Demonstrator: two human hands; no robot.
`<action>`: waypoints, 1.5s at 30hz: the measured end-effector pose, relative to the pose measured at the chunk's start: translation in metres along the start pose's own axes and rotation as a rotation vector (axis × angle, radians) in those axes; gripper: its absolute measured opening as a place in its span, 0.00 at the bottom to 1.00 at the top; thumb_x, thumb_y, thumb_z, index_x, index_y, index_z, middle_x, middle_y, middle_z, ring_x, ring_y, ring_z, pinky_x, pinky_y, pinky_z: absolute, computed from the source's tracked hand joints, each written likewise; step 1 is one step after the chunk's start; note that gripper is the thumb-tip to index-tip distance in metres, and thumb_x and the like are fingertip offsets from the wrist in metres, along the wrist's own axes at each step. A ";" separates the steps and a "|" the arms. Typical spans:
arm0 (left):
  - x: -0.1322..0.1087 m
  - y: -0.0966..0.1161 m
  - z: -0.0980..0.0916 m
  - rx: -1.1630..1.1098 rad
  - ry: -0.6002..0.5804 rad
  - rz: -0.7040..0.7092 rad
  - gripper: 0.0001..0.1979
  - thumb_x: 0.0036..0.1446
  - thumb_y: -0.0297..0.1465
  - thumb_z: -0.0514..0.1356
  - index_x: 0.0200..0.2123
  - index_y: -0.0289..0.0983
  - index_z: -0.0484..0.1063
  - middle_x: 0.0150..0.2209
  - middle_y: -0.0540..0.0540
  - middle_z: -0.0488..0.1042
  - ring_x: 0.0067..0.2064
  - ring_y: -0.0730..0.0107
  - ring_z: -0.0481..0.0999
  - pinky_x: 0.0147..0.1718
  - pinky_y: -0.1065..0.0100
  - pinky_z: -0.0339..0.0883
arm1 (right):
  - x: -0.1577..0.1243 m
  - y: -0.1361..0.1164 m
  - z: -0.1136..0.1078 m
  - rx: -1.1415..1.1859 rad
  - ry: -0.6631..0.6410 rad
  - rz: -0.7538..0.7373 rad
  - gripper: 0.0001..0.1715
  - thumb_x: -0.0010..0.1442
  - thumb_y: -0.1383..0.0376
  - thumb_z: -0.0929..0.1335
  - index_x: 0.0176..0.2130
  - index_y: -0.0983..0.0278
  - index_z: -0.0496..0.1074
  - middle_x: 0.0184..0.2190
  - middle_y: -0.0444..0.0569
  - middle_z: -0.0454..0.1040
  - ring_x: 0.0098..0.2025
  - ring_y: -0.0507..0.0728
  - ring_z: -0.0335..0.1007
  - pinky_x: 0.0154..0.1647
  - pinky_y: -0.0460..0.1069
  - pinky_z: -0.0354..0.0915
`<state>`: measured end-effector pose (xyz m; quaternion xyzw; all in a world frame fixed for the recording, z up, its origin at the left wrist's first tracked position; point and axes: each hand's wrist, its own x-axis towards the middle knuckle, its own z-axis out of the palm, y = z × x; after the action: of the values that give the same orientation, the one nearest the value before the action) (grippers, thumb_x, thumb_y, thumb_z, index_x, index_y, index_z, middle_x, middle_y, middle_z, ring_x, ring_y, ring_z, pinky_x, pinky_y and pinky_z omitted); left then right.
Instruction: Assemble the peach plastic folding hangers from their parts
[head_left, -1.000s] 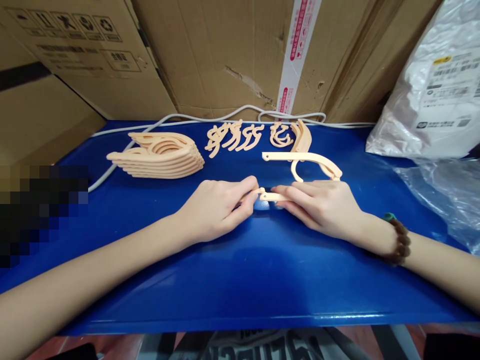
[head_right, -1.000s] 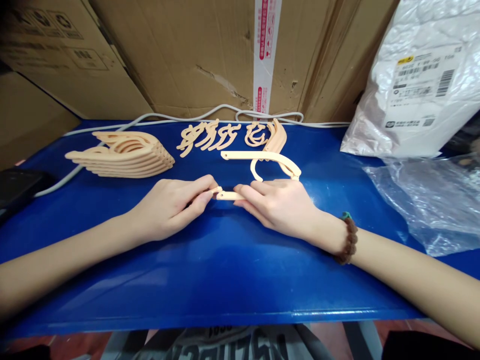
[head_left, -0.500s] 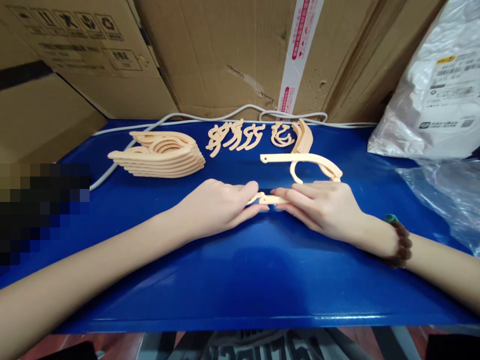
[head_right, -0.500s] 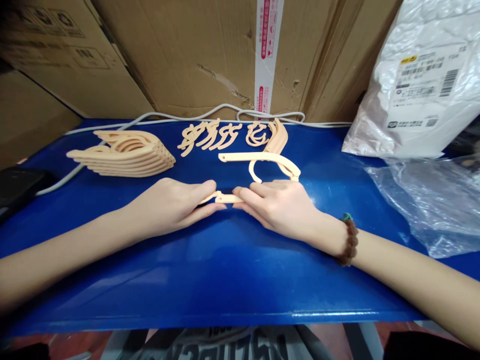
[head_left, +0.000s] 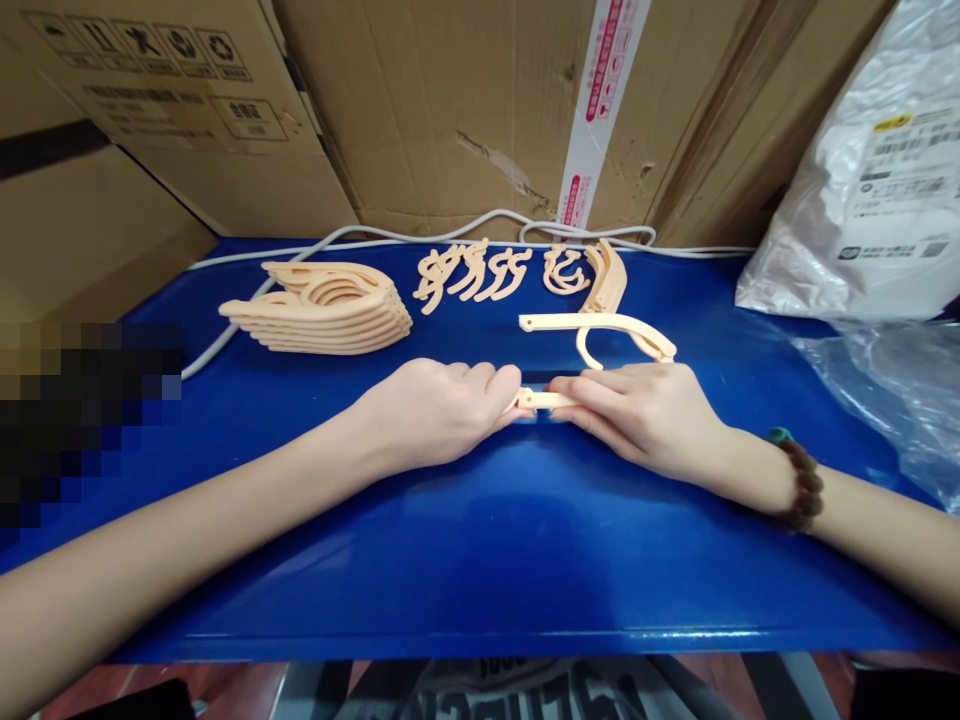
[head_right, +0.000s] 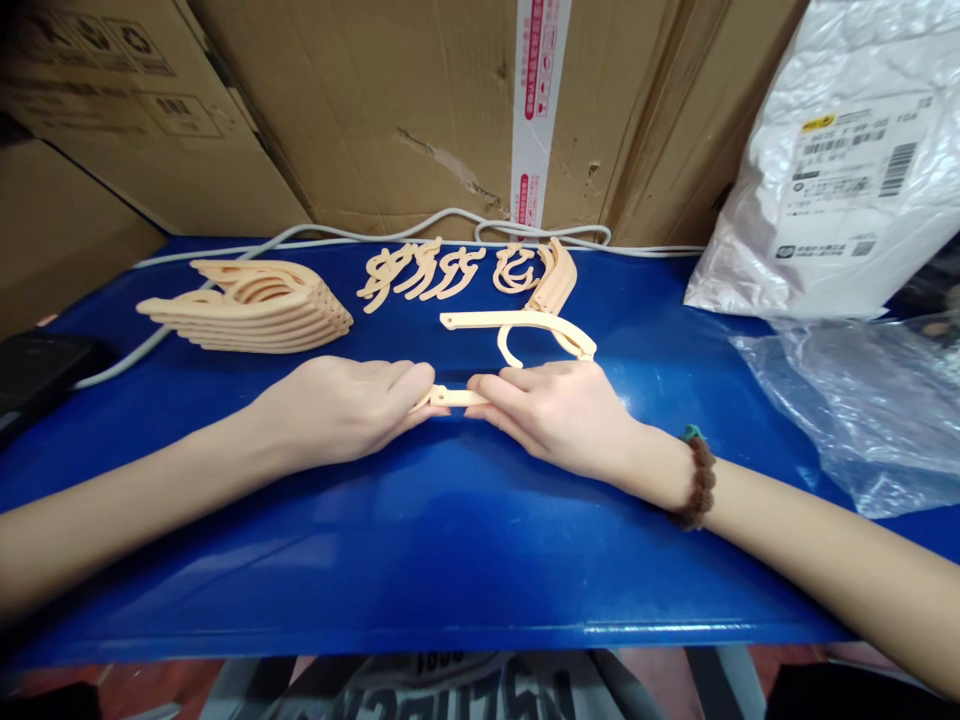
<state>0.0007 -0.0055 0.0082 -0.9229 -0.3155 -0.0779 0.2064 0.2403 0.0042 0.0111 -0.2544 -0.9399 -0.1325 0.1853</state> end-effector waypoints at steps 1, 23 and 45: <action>0.000 0.000 -0.001 0.019 0.009 0.008 0.21 0.71 0.35 0.39 0.31 0.37 0.64 0.22 0.47 0.69 0.21 0.66 0.70 0.17 0.67 0.44 | 0.000 0.000 0.000 0.020 0.001 0.005 0.17 0.70 0.58 0.60 0.41 0.64 0.73 0.32 0.43 0.80 0.29 0.50 0.74 0.27 0.47 0.56; -0.003 0.015 -0.007 0.019 0.200 -0.073 0.13 0.65 0.33 0.51 0.28 0.37 0.63 0.20 0.51 0.67 0.22 0.70 0.71 0.19 0.67 0.49 | 0.001 -0.003 -0.002 0.085 -0.017 -0.027 0.14 0.69 0.64 0.61 0.49 0.67 0.70 0.37 0.48 0.77 0.31 0.53 0.70 0.32 0.48 0.60; -0.003 0.036 -0.009 0.093 0.096 0.015 0.10 0.66 0.29 0.51 0.29 0.38 0.60 0.22 0.51 0.66 0.20 0.68 0.69 0.16 0.68 0.51 | 0.007 -0.009 -0.004 0.861 -0.317 0.386 0.15 0.65 0.54 0.66 0.35 0.63 0.68 0.26 0.41 0.72 0.27 0.49 0.66 0.30 0.46 0.57</action>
<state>0.0202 -0.0365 0.0036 -0.9098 -0.3016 -0.1059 0.2647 0.2313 -0.0016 0.0160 -0.3411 -0.8617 0.3446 0.1495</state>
